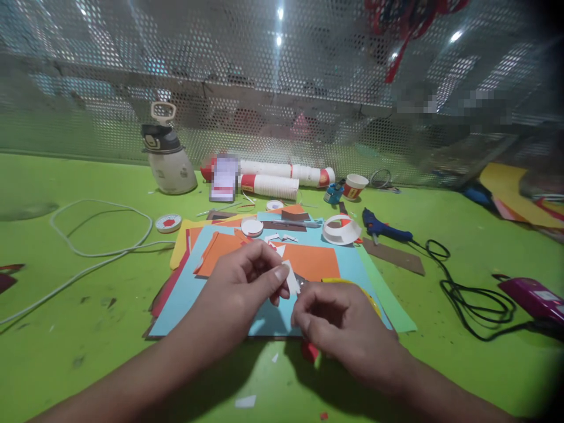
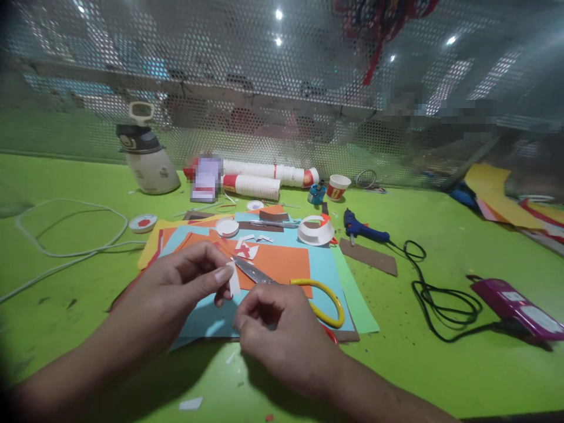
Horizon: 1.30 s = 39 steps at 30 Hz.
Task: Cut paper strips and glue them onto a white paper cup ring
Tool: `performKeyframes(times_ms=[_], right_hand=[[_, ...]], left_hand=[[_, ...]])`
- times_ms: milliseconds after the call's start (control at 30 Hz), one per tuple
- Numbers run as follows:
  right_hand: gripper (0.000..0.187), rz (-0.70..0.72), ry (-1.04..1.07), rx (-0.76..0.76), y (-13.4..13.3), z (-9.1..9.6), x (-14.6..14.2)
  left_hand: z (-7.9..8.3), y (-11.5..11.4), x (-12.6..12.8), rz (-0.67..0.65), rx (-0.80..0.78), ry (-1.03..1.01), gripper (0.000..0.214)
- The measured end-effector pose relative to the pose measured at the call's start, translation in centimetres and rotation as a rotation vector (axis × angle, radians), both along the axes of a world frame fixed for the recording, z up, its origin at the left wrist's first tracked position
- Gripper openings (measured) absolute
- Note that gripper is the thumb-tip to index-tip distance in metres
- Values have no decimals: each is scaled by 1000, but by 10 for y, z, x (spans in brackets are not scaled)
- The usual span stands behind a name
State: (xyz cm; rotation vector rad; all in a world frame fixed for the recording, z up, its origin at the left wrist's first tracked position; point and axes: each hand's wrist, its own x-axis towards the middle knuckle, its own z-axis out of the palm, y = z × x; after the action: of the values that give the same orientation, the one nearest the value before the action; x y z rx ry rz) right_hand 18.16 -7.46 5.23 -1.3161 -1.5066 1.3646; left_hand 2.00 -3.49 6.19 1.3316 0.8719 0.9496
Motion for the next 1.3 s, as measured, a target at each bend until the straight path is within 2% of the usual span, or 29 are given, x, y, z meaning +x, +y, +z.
performKeyframes(times_ms=[200,333,533,700,1300], right_hand=[[18,-5,-70,16,0,-2,0],[6,-35,21,51,1,-3,2],[15,-54,94,-27,1,4,3],[6,-83,178,54,0,5,1],[9,-60,171,105,0,0,4]], left_hand=[[-3,3,-1,-18,-44,-31,14],[-4,3,0,-11,-58,-40,16],[-6,3,2,-39,-50,-41,16],[-6,2,2,-31,-36,-4,17],[-3,1,4,-17,-92,-54,18]])
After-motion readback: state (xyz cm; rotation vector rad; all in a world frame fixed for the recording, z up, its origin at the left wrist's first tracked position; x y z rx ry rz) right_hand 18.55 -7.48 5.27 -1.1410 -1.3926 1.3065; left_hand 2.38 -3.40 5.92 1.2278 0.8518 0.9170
